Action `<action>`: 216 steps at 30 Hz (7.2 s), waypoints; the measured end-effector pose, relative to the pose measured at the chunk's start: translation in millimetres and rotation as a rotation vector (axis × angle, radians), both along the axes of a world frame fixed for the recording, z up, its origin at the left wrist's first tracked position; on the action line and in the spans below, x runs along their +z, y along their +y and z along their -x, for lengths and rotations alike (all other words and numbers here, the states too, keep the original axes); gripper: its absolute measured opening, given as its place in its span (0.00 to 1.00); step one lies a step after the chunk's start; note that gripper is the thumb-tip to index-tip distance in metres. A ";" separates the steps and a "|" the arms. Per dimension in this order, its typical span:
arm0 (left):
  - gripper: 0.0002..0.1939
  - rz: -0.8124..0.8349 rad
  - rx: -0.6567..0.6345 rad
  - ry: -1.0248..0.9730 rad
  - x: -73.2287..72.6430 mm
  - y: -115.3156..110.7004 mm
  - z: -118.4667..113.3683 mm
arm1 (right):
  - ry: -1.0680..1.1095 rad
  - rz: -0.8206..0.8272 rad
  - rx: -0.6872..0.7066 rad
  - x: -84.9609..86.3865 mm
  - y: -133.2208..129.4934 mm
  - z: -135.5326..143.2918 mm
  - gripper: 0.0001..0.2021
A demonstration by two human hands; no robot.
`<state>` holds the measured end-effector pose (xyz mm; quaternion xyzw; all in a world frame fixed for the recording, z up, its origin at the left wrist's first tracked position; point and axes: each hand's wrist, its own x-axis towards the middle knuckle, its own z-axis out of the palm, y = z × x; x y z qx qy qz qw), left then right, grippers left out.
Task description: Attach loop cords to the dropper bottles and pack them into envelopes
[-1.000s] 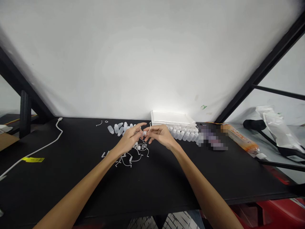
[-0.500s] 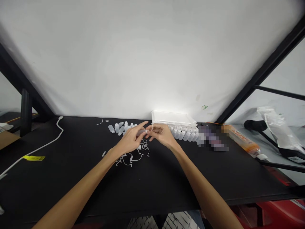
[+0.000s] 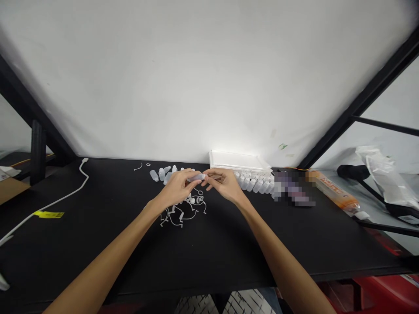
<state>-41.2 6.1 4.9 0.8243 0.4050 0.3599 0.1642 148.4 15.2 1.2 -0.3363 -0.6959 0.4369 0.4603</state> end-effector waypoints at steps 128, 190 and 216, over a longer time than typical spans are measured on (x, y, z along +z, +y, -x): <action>0.09 0.071 0.047 -0.260 1.0 -12.1 -11.8 | 0.041 0.102 -0.007 21.1 -4.3 -15.1 0.11; 0.12 0.410 -0.013 -0.411 5.9 -11.8 -12.4 | -0.172 0.069 -0.024 7.3 -1.9 -10.8 0.19; 0.12 0.328 -0.016 -0.365 -0.6 -11.6 -13.7 | -0.339 -0.056 -0.062 13.3 -7.9 -14.2 0.14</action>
